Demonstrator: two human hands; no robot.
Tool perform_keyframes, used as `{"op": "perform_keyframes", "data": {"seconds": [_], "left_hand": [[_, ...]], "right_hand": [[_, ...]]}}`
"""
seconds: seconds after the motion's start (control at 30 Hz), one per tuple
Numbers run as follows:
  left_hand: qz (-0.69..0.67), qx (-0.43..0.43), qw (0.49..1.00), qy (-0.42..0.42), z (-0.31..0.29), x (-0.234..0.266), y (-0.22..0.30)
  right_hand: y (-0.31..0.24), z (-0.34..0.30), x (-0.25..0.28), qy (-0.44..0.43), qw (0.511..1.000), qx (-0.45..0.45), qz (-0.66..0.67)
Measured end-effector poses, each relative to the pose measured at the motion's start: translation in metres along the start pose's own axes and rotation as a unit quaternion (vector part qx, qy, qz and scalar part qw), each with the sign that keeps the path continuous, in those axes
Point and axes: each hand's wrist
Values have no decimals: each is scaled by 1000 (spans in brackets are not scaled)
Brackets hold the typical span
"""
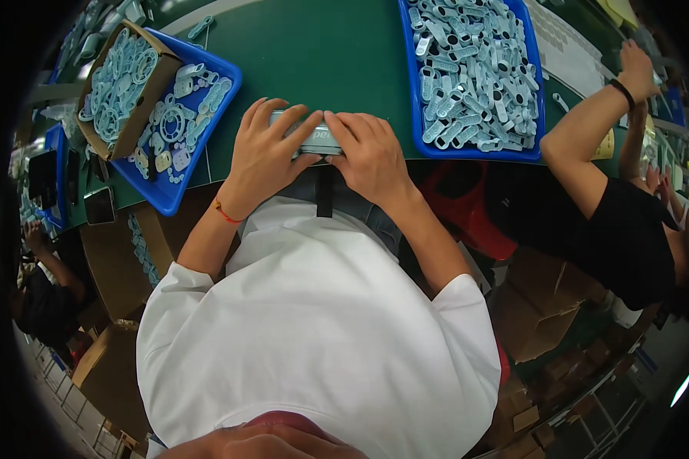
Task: Assembling plastic components for a handheld device on a factory production line.
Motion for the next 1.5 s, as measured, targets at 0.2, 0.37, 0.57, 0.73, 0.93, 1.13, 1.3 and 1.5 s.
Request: {"op": "perform_keyframes", "data": {"seconds": [0.2, 0.37, 0.57, 0.73, 0.93, 1.13, 1.3, 1.5], "left_hand": [[-3, -9, 999, 42, 4, -6, -2], [21, -4, 999, 43, 3, -7, -2], [1, -8, 998, 64, 5, -13, -3], [10, -17, 998, 66, 7, -11, -4], [9, -22, 1000, 7, 8, -2, -7], [-436, 278, 822, 238, -19, -13, 17], [-703, 274, 635, 165, -3, -27, 33], [-716, 250, 642, 114, 1, -21, 25]], "right_hand": [[7, 1, -5, 5, 999, -12, 38], [6, 1, -6, 13, 1000, -4, 13], [14, -4, -18, 68, 997, 12, 46], [13, -4, -18, 94, 995, 24, 29], [14, 3, 0, 7, 997, 66, -35], [-11, 6, 22, -12, 954, -216, 209], [-24, 5, 16, 7, 966, -163, 202], [-24, 4, 10, 42, 976, -148, 153]]}}
Point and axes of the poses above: each hand's wrist, its own z-axis towards the middle knuckle, its own x-axis out of the back of the hand, y = z × x, and after that the axes turned 10 degrees about -z, right-handed
